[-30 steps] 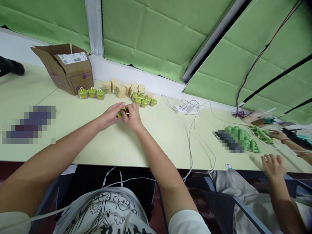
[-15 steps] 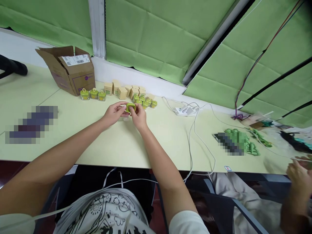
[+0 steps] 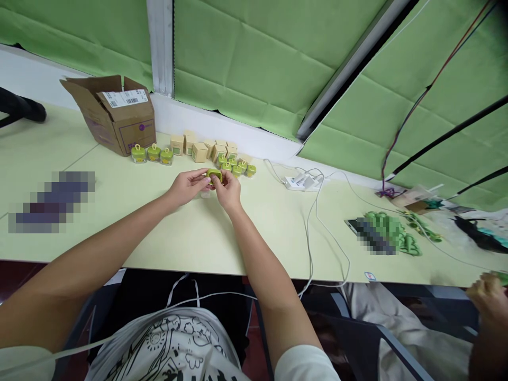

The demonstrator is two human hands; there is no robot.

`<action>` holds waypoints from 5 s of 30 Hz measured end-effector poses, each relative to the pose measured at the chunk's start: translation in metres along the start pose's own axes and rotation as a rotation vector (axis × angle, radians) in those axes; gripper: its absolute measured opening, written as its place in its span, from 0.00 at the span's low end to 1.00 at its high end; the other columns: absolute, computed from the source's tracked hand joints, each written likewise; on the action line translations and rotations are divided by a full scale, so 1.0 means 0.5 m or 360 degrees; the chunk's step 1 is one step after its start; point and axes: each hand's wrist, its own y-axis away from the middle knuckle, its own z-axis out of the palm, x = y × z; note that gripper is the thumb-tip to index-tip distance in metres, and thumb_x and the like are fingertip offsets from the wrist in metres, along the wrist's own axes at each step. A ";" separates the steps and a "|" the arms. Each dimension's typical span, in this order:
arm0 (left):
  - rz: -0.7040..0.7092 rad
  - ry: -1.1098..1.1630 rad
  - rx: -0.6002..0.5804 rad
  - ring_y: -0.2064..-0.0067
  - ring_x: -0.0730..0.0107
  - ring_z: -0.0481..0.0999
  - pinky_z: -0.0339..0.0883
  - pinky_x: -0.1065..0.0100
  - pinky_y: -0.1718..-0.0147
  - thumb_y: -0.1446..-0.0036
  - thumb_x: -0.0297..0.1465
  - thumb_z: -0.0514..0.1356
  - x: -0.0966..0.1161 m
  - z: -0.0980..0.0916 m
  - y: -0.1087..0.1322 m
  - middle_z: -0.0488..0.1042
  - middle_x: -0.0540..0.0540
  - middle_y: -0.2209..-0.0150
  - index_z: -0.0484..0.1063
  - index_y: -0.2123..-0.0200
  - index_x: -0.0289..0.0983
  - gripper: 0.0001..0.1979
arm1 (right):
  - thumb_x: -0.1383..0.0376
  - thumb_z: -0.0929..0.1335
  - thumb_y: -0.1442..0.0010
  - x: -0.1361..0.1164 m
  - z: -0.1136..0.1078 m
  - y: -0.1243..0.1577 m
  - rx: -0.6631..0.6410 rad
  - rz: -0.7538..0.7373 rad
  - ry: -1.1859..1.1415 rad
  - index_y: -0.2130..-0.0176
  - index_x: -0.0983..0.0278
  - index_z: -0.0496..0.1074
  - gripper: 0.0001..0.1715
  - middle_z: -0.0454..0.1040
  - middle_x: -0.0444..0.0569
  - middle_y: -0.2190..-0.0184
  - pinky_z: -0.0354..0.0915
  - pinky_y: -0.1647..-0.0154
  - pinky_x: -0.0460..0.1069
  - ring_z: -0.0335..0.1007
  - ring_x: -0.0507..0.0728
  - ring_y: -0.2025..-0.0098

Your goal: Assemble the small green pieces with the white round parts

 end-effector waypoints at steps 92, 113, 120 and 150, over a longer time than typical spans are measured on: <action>0.0908 -0.1843 -0.0426 0.54 0.60 0.74 0.69 0.63 0.59 0.44 0.29 0.59 0.005 -0.029 0.018 0.69 0.43 0.55 0.75 0.50 0.39 0.18 | 0.64 0.80 0.50 -0.014 -0.012 -0.012 0.0344 0.0837 -0.1250 0.68 0.63 0.67 0.20 0.77 0.43 0.71 0.78 0.57 0.48 0.74 0.50 0.70; 0.0910 -0.1805 -0.0422 0.54 0.61 0.74 0.70 0.63 0.58 0.43 0.29 0.59 0.003 -0.027 0.020 0.69 0.43 0.55 0.74 0.50 0.40 0.17 | 0.63 0.80 0.48 -0.010 -0.010 -0.010 0.0314 0.0864 -0.1218 0.67 0.64 0.69 0.18 0.78 0.44 0.71 0.78 0.57 0.48 0.76 0.51 0.68; 0.0908 -0.1798 -0.0431 0.54 0.61 0.74 0.70 0.62 0.58 0.43 0.28 0.58 0.006 -0.026 0.021 0.69 0.43 0.55 0.74 0.50 0.40 0.17 | 0.64 0.79 0.47 -0.013 -0.010 -0.010 0.0308 0.0885 -0.1237 0.67 0.64 0.69 0.17 0.77 0.44 0.72 0.78 0.57 0.47 0.76 0.51 0.69; 0.0969 -0.1697 -0.0413 0.51 0.60 0.72 0.70 0.61 0.52 0.41 0.28 0.58 0.003 -0.028 0.015 0.68 0.42 0.54 0.74 0.49 0.39 0.17 | 0.63 0.77 0.46 -0.011 -0.012 -0.013 0.0282 0.0925 -0.1241 0.68 0.65 0.72 0.13 0.78 0.45 0.71 0.78 0.56 0.48 0.76 0.52 0.68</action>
